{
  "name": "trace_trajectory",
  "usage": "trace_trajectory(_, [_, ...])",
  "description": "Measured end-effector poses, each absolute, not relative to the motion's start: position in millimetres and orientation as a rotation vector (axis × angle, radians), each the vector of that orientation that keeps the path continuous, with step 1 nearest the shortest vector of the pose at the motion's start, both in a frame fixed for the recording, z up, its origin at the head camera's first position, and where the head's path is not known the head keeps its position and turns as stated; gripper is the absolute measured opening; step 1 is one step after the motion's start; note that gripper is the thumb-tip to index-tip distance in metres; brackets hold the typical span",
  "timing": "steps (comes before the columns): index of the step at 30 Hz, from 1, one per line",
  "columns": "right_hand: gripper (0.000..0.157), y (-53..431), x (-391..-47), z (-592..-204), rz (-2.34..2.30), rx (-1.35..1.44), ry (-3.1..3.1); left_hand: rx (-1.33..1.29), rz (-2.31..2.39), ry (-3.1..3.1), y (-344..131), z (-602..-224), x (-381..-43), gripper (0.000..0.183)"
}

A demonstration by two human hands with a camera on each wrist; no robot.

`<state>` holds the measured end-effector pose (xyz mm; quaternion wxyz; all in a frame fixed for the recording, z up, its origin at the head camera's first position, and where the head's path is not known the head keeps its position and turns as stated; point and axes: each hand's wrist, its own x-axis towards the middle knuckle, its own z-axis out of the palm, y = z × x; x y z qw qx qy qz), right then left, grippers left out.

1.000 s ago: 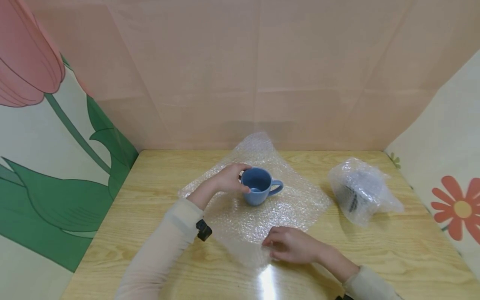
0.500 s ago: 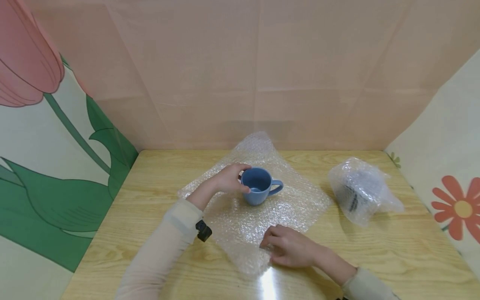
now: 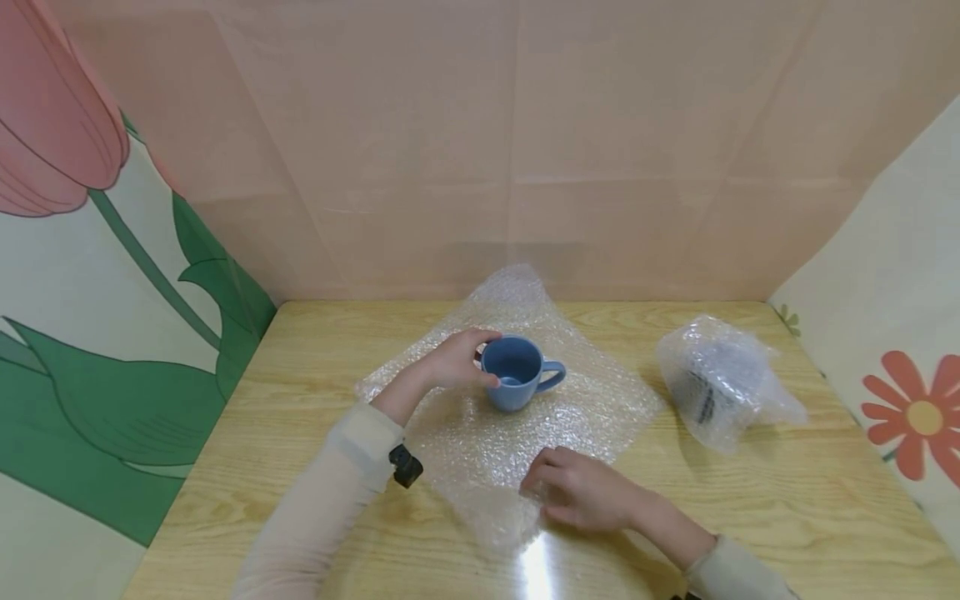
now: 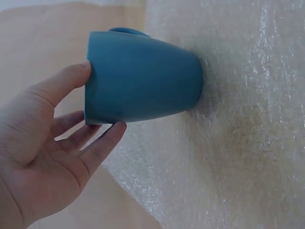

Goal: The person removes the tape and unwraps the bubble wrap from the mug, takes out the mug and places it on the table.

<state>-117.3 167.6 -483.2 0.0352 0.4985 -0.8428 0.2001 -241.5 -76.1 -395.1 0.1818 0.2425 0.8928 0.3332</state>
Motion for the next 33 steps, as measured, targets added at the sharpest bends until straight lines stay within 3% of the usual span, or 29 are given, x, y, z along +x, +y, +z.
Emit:
trace_trajectory(19, [0.033,172,-139,-457,0.799,1.335,-2.630,0.704,1.106,2.504,-81,-407,-241,0.075])
trace_trajectory(33, [0.042,178,-162,-447,0.888,1.127,-2.495,0.661,1.332,2.478,-83,-421,-235,0.072])
